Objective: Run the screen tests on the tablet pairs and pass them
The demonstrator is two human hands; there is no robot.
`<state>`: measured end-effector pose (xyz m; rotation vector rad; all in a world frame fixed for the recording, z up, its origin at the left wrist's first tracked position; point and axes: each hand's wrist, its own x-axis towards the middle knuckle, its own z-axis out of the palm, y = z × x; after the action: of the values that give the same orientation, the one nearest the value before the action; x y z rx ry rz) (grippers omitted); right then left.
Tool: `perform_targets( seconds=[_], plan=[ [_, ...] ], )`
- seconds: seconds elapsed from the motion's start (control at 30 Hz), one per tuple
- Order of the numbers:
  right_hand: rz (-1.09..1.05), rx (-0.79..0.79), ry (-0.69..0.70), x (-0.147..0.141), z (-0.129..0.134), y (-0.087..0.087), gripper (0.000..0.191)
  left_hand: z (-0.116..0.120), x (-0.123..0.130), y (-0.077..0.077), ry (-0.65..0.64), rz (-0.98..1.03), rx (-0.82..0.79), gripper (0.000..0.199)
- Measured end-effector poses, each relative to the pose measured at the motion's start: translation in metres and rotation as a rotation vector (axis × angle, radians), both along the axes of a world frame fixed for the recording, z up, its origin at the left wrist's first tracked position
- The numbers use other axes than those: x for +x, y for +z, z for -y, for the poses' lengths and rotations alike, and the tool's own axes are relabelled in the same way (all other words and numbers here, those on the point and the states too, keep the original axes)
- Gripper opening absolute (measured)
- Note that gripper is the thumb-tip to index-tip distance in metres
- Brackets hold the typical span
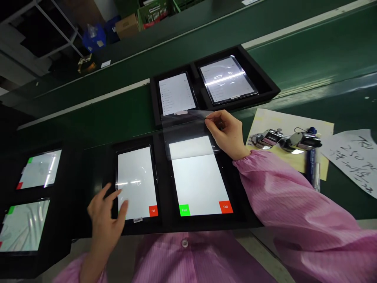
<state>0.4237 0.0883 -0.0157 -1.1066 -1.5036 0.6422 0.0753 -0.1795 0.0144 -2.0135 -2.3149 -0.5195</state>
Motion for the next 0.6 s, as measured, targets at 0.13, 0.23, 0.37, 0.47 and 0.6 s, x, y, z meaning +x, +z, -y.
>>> perform_targets(
  seconds=[0.13, 0.23, 0.37, 0.47, 0.6],
  plan=[
    [0.001, 0.004, 0.017, 0.003, 0.001, -0.002, 0.011, -0.054, 0.067, 0.011, -0.594, -0.103, -0.114, 0.039],
    [0.008, 0.016, 0.026, 0.006, 0.002, -0.004, 0.011, -0.084, 0.108, 0.001, -0.789, -0.166, -0.063, 0.046],
    [0.009, 0.027, 0.022, 0.008, 0.004, -0.005, 0.01, -0.107, 0.126, -0.014, -0.724, -0.232, -0.019, 0.047],
    [0.0, 0.022, 0.021, 0.009, 0.005, -0.004, 0.009, -0.104, 0.11, -0.006, -0.534, -0.312, -0.091, 0.043],
    [0.003, 0.014, 0.024, 0.011, 0.006, -0.004, 0.006, -0.072, 0.057, 0.027, -0.364, -0.256, -0.239, 0.043]
  ],
)
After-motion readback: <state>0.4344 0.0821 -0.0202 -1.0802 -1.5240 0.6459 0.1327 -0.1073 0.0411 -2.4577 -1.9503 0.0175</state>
